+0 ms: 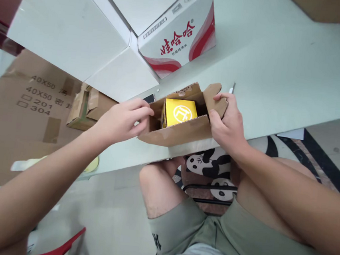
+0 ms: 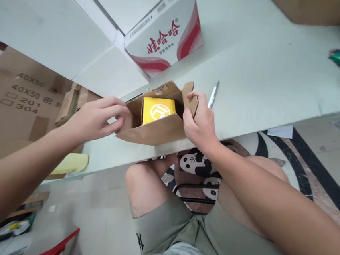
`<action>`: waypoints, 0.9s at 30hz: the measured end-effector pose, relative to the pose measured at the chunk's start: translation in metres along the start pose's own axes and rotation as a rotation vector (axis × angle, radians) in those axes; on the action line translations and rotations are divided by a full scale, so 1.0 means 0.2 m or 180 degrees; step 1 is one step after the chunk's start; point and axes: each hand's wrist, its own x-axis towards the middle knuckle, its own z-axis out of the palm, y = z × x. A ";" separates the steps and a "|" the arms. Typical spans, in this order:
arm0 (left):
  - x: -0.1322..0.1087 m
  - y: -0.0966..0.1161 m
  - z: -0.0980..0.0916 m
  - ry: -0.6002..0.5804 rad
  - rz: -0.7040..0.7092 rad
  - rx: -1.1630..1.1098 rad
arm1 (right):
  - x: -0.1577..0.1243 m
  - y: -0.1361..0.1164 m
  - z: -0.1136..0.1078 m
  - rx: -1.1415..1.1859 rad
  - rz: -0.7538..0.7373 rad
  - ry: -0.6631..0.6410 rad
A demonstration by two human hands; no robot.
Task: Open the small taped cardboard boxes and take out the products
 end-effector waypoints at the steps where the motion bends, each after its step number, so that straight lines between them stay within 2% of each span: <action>1: 0.01 0.03 0.00 0.0084 -0.0127 -0.0100 | 0.00 0.00 0.00 -0.0009 -0.0013 -0.0002; 3: 0.06 0.10 -0.02 0.0195 -0.0171 -0.0252 | -0.01 0.00 0.00 -0.0043 -0.0039 -0.0015; 6: 0.16 0.16 -0.05 -0.0005 0.0429 -0.0298 | -0.01 0.00 0.00 -0.0068 -0.0117 -0.0001; 9: 0.21 0.15 -0.04 -0.0359 0.0904 -0.0191 | 0.00 0.00 -0.01 -0.0062 -0.0199 0.0001; 13: 0.17 0.09 0.01 -0.0253 0.0791 -0.0206 | 0.00 0.01 -0.02 -0.0059 -0.0208 -0.0109; 16: 0.09 0.05 0.04 -0.0194 0.0531 -0.0169 | 0.00 0.00 -0.03 -0.0038 -0.0154 -0.0182; 19: 0.01 0.04 0.04 -0.0415 0.0129 0.0118 | 0.00 -0.01 -0.02 0.0010 -0.0112 -0.0191; 21: -0.01 0.05 0.03 -0.0458 -0.0274 0.0098 | 0.00 -0.01 -0.02 0.0062 -0.0076 -0.0213; 23: 0.00 0.10 -0.01 -0.0485 -0.0870 0.0011 | 0.01 -0.02 -0.02 0.0120 -0.0049 -0.0239; 25: 0.04 0.16 -0.05 -0.0821 -0.1538 0.0072 | 0.01 -0.03 -0.02 0.0142 -0.0069 -0.0199; 27: 0.12 0.22 -0.09 -0.1285 -0.1993 0.0217 | 0.00 -0.04 -0.01 0.0139 -0.0154 -0.0124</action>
